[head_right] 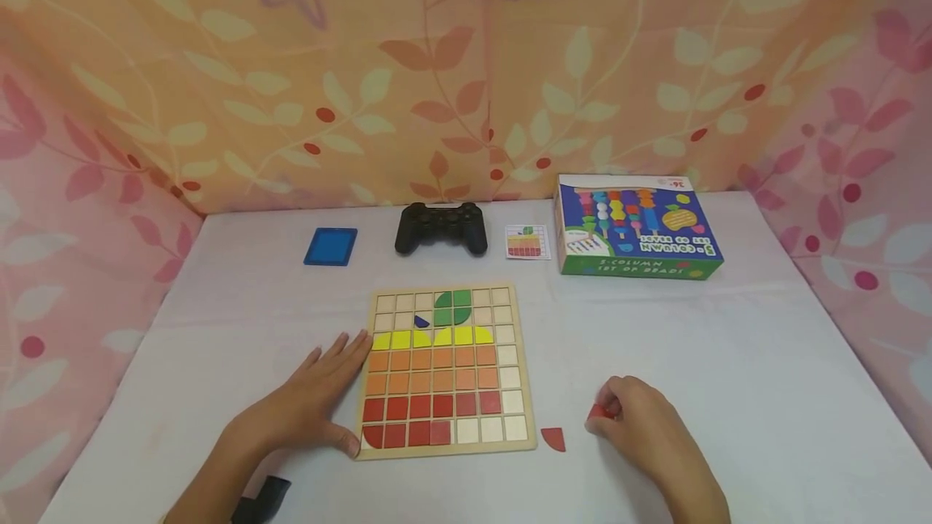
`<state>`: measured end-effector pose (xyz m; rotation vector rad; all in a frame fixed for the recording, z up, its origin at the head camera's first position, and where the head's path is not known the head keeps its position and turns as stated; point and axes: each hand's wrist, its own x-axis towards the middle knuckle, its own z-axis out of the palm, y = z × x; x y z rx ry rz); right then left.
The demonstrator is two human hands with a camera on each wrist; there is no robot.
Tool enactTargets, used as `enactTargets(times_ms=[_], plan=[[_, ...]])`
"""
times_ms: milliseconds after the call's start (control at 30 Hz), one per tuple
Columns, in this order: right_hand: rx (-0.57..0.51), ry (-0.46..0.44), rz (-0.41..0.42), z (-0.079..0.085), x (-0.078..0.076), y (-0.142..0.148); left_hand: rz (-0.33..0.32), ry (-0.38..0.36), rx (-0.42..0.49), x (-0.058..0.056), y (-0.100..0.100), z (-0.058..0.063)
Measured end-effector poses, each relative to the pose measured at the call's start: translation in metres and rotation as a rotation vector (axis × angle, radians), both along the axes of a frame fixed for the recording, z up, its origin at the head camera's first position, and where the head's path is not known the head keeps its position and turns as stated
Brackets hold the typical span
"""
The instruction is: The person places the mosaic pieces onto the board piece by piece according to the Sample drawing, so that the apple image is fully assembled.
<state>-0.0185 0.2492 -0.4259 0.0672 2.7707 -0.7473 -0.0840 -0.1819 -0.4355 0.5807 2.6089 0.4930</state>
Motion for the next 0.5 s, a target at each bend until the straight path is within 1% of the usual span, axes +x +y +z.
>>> enactTargets(times_ms=[133,267,400,500], plan=[[0.011,0.002,-0.005,0.002,-0.001,-0.003,-0.001,0.005,0.018,0.0,0.0,0.002],[-0.019,0.033,0.023,0.004,-0.005,-0.007,0.001,0.006,0.022,0.001,0.0,0.003],[-0.044,0.031,0.046,0.012,-0.015,-0.016,0.003,0.006,0.021,0.001,0.0,0.003],[-0.05,0.042,0.052,0.02,-0.024,-0.03,0.002,0.008,0.009,0.001,0.0,0.001]])
